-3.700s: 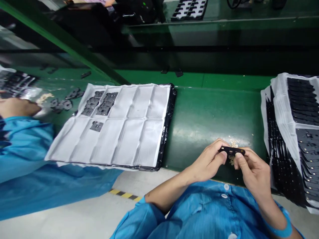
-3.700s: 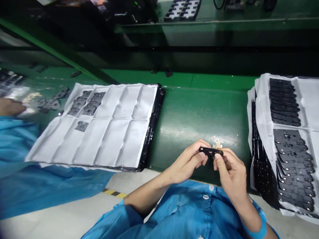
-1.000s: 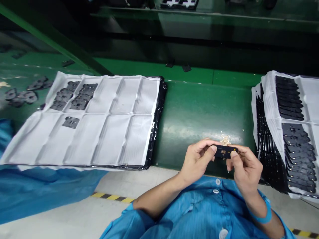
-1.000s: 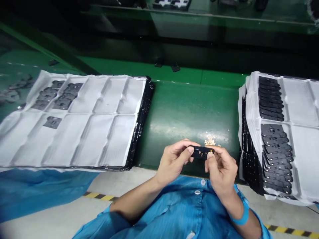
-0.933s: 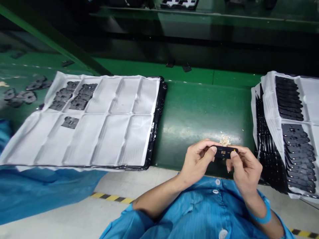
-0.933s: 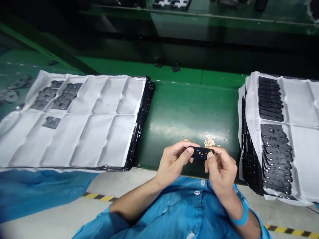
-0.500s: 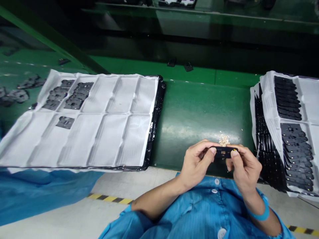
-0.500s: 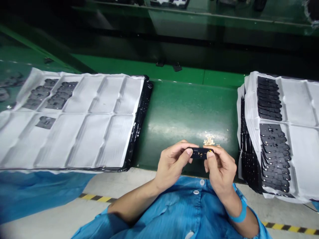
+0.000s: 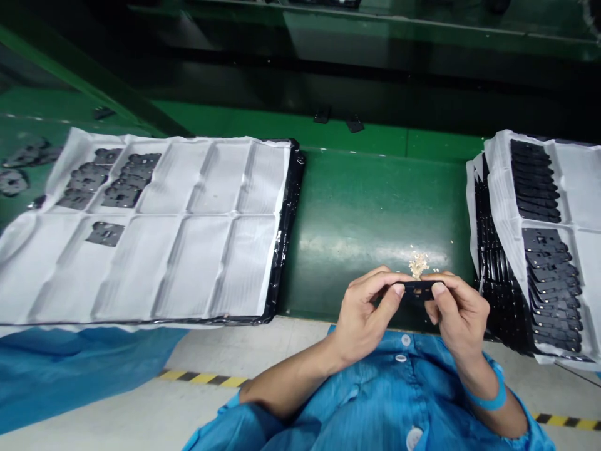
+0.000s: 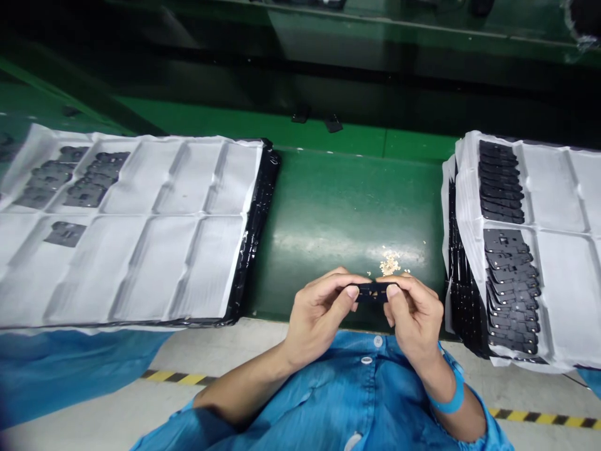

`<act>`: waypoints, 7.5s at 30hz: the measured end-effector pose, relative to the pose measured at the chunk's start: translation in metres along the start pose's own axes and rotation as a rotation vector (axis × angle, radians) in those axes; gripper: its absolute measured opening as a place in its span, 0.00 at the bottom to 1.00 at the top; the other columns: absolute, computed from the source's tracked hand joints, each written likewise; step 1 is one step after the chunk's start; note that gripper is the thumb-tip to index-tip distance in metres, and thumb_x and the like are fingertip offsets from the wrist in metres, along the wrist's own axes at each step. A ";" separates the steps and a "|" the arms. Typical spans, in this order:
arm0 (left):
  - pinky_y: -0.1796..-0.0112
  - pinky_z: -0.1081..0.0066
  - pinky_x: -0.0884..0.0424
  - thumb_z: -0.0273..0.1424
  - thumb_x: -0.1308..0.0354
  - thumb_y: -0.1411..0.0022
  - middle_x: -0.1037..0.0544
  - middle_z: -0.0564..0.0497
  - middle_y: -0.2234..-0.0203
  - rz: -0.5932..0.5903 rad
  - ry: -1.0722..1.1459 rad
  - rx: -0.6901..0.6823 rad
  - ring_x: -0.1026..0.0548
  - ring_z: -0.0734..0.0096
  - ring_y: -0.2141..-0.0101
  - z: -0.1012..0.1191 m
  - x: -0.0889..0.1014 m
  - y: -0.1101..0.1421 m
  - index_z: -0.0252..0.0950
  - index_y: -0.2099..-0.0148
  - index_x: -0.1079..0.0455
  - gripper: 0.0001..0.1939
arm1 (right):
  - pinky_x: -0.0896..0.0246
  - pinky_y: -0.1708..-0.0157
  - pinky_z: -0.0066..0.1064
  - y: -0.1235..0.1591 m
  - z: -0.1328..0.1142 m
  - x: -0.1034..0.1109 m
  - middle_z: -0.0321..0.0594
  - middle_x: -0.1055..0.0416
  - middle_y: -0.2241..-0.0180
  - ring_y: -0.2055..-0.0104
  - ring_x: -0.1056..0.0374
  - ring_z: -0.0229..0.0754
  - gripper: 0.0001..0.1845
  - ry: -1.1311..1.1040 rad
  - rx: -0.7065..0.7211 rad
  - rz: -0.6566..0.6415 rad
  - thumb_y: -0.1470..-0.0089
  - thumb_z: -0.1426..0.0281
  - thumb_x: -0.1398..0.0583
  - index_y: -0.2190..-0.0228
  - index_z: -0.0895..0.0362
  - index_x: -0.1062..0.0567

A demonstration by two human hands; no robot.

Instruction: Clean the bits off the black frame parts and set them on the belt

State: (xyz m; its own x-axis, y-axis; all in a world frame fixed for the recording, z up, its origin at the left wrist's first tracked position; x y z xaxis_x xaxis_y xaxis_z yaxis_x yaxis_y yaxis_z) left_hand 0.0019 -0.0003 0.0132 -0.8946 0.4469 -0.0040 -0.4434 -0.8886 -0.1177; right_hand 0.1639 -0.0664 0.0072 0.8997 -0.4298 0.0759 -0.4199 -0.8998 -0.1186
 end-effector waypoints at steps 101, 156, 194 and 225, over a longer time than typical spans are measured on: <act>0.58 0.71 0.33 0.16 0.43 0.36 0.15 0.46 0.56 -1.324 -0.914 -0.765 0.21 0.65 0.56 0.054 -0.316 -0.280 0.35 0.50 0.18 0.18 | 0.24 0.69 0.34 0.012 -0.052 0.270 0.40 0.24 0.74 0.68 0.20 0.47 0.16 0.824 -0.097 0.147 0.31 0.66 0.46 0.54 0.54 0.18; 0.59 0.62 0.27 0.19 0.60 0.23 0.19 0.33 0.51 -0.774 -1.429 -0.664 0.18 0.51 0.52 0.078 -0.242 -0.218 0.26 0.43 0.25 0.22 | 0.25 0.40 0.57 -0.096 -0.020 0.242 0.51 0.20 0.45 0.43 0.24 0.57 0.24 1.088 0.391 0.016 0.34 0.80 0.46 0.46 0.55 0.17; 0.70 0.72 0.31 0.25 0.29 0.40 0.36 0.57 0.83 -1.001 -0.899 0.020 0.29 0.72 0.76 0.053 -0.280 -0.292 0.36 0.78 0.39 0.22 | 0.26 0.46 0.50 -0.137 -0.012 0.255 0.50 0.19 0.52 0.51 0.25 0.56 0.27 1.096 0.395 -0.001 0.41 0.87 0.48 0.52 0.57 0.16; 0.53 0.59 0.22 0.47 0.28 0.35 0.16 0.39 0.58 -1.173 -1.230 -0.312 0.17 0.48 0.53 0.074 -0.210 -0.188 0.31 0.48 0.20 0.25 | 0.28 0.44 0.56 -0.095 -0.029 0.214 0.49 0.19 0.43 0.42 0.30 0.61 0.21 0.954 0.328 -0.552 0.35 0.61 0.29 0.44 0.52 0.16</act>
State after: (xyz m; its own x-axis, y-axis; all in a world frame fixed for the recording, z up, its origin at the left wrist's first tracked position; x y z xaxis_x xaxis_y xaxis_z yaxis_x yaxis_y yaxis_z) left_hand 0.2692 0.0650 0.1097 0.2899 0.3234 0.9008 -0.9445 -0.0551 0.3237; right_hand 0.3926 -0.0745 0.0639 0.4363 0.0092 0.8998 0.1804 -0.9805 -0.0775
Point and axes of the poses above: each hand's wrist, its own y-axis away from the middle knuckle, its own x-axis out of the back of the hand, z = x × y, the point moved 3 cm from there along -y, towards the middle knuckle
